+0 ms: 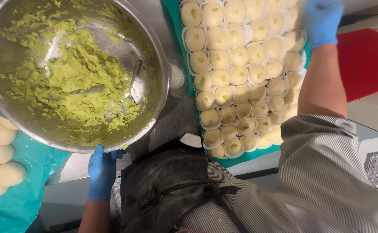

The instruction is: Filling dough balls with a green paste and placing them into individual liners on a tray.

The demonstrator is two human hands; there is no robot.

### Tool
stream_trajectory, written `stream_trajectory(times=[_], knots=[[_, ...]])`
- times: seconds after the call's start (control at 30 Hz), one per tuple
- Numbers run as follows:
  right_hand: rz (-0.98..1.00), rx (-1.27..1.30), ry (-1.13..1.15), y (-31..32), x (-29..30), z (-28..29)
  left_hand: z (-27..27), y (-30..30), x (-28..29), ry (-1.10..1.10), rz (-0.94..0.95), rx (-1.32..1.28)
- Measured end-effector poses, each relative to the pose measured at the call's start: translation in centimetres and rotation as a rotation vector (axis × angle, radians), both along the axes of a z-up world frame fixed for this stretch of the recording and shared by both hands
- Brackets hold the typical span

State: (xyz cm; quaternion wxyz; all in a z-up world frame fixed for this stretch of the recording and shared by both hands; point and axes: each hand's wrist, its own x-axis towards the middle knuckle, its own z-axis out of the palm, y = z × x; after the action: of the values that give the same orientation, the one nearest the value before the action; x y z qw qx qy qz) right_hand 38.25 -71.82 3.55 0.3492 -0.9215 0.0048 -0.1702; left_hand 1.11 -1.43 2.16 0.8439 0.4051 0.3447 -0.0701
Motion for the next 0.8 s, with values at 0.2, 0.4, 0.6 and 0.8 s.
stream_trajectory(times=[0.2, 0.4, 0.6, 0.8], knots=[[0.067, -0.26, -0.238, 4.1, -4.2, 2.1, 0.3, 0.0, -0.2, -0.01, -0.015, 0.012], [0.01, -0.354, -0.188, 3.7, -8.8, 0.3, 0.0, -0.1, -0.1, -0.02, 0.006, 0.039], [0.215, -0.558, -0.115, 10.9, -13.2, 4.5, 0.7, -0.1, 0.4, -0.021, -0.033, 0.049], [0.029, -0.536, -0.127, 5.1, -12.6, 2.4, -0.2, 0.2, 0.2, -0.048, -0.015, 0.021]])
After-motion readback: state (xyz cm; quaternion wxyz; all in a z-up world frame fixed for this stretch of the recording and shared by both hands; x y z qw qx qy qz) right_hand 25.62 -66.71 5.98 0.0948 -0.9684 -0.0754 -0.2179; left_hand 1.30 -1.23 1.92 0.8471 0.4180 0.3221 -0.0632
